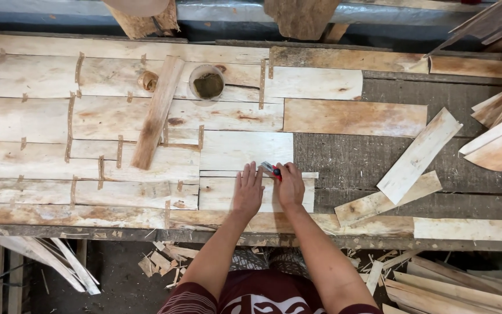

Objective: Fitting and trimming thin wood pieces on a workbench to create a larger surface.

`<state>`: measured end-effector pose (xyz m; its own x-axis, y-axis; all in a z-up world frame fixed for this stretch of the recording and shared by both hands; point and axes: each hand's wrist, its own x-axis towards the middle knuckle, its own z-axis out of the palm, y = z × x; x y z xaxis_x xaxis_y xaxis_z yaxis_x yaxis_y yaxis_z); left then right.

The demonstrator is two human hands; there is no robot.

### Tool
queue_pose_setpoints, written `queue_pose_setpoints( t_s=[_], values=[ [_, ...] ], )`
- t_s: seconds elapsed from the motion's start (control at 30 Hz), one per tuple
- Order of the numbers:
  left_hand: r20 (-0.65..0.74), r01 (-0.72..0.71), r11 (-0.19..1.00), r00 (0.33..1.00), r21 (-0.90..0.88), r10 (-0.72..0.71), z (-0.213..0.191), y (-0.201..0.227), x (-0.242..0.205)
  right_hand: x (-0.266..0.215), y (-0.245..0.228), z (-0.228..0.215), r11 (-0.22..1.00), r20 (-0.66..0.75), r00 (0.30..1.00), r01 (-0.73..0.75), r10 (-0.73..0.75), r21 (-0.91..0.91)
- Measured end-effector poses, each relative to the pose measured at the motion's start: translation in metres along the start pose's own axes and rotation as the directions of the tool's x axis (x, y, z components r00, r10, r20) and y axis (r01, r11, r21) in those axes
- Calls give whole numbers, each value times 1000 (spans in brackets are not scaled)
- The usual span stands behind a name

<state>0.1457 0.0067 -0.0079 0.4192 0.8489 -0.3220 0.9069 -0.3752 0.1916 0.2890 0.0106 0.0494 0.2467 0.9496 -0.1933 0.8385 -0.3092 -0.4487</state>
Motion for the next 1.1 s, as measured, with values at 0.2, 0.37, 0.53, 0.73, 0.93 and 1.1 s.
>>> queue_pose_setpoints(
  t_s=[0.2,0.37,0.53,0.73,0.93,1.1],
  values=[
    [-18,-2,997,1000,-79,1,27,-2,11,7,11,13,1000,9,1000,-9,8,25],
    [143,1,999,990,-36,4,-19,9,-4,4,5,-1,1000,43,999,-26,25,12],
    [127,-15,1000,992,10,14,-7,7,2,13,40,10,976,145,982,-146,123,159],
    [97,-10,1000,995,4,10,0,6,0,6,103,-1,939,-121,960,-213,252,269],
    [107,-11,1000,994,20,9,0,8,0,5,134,-13,983,-160,975,-136,155,124],
    [92,-10,1000,996,30,7,-3,9,-1,10,133,-27,999,-65,997,-39,40,19]
  ],
)
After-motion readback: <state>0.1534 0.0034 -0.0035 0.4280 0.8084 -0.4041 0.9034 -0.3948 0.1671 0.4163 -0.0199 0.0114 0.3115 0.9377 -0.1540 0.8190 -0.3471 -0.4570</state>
